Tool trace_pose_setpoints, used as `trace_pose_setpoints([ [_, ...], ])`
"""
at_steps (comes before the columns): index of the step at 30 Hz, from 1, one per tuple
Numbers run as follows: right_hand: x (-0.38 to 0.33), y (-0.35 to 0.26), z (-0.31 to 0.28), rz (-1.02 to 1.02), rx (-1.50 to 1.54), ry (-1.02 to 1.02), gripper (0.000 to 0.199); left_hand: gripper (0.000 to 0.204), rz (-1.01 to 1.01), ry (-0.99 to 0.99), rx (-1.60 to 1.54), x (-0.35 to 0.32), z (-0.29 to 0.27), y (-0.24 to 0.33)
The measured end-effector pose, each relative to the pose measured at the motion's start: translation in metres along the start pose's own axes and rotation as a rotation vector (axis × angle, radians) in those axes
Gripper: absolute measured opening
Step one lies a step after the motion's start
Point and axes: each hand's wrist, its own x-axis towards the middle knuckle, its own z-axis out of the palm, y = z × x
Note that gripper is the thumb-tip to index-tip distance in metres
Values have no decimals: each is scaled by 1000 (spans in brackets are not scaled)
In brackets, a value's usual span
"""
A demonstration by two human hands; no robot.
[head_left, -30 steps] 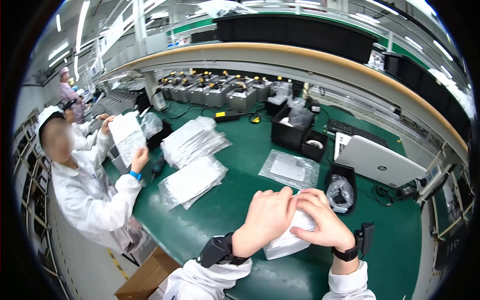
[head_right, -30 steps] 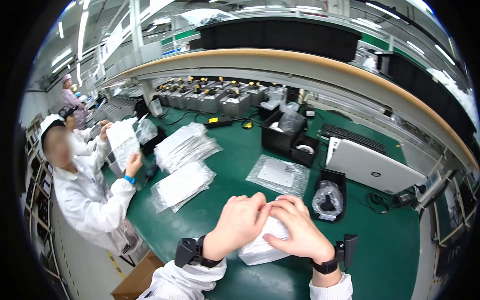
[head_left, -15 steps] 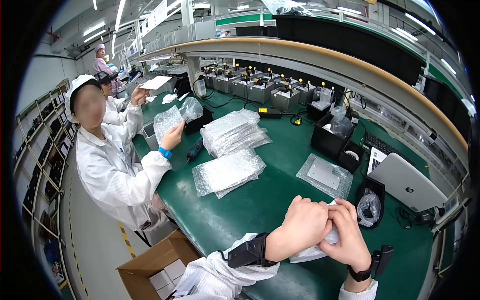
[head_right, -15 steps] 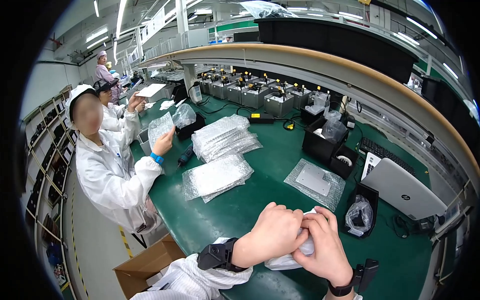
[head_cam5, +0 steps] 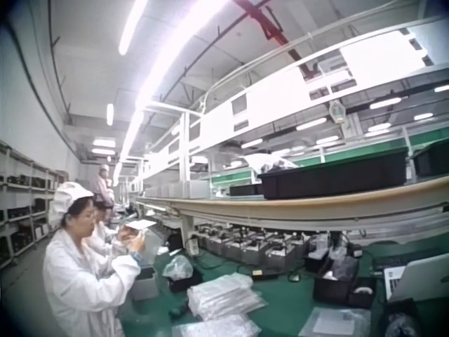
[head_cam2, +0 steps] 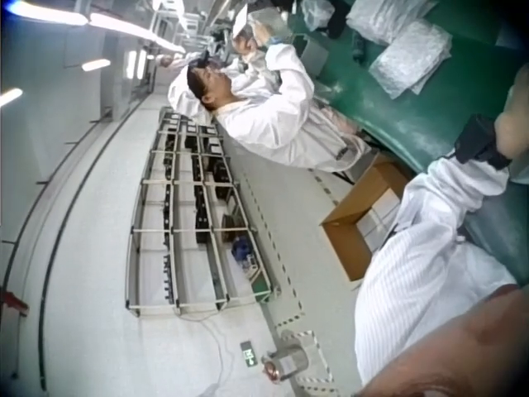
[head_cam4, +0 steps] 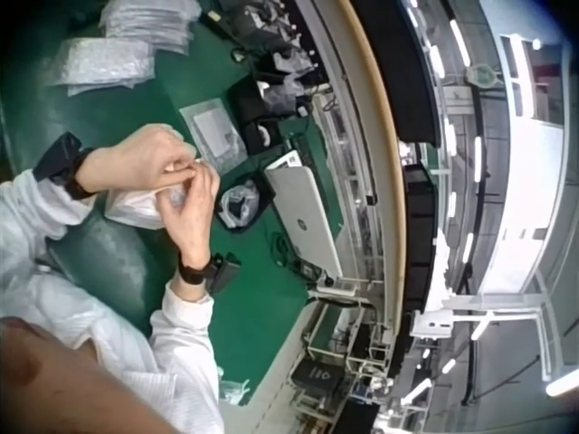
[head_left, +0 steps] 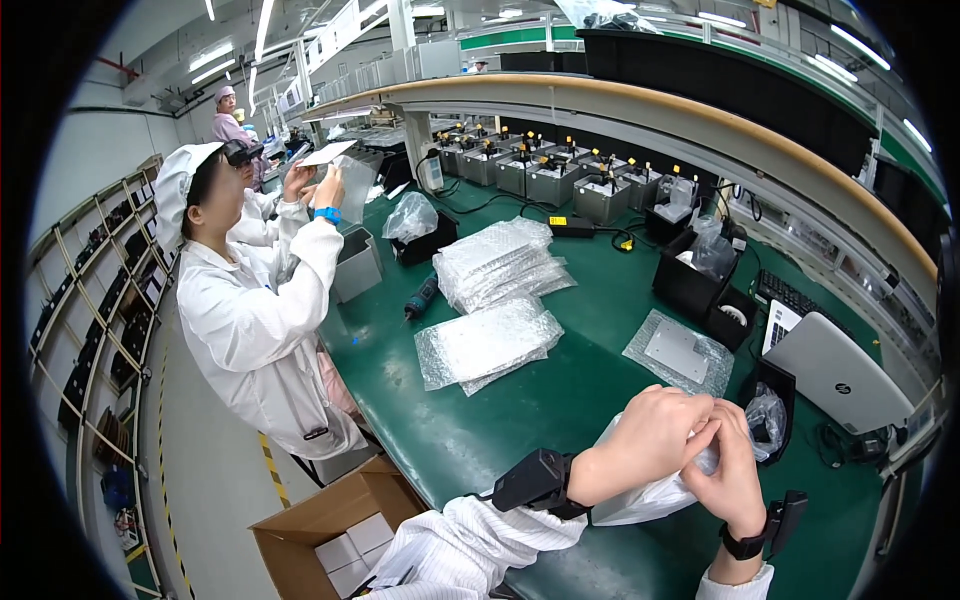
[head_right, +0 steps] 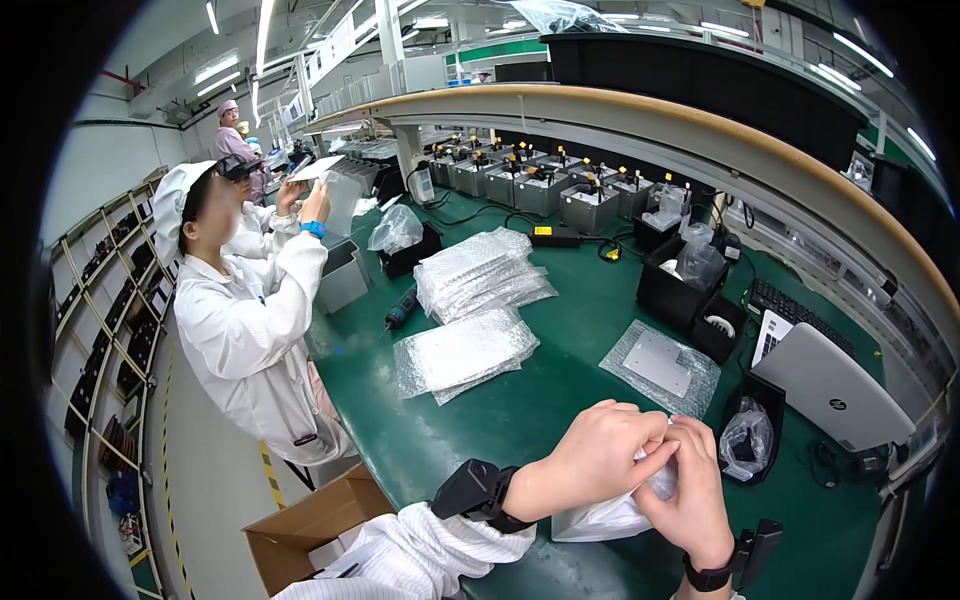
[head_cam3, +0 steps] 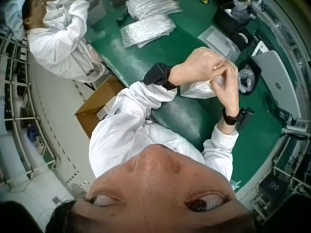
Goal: The person attaches two black strips to the inside of a metal housing by hand, then places the housing into a cardboard box and wraps it in a white bag.
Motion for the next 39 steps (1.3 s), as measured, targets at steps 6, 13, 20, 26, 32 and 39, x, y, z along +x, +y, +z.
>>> trace_pose_setpoints([
  [6,0,2,4,-69,-17,46,36,30,28,82,-78,6,0,3],
  [13,-7,1,3,11,-113,116,39,37,8,195,-270,9,-4,13],
  [20,3,-6,-9,-3,25,42,45,41,-89,284,-626,3,-14,7],
  [26,2,12,0,147,214,131,24,47,-87,347,-888,4,-12,-3],
  [32,-2,18,7,294,395,224,28,50,-32,427,-1103,11,-18,-3],
  [39,-5,16,9,281,495,349,38,52,-277,326,-934,16,-40,-8],
])
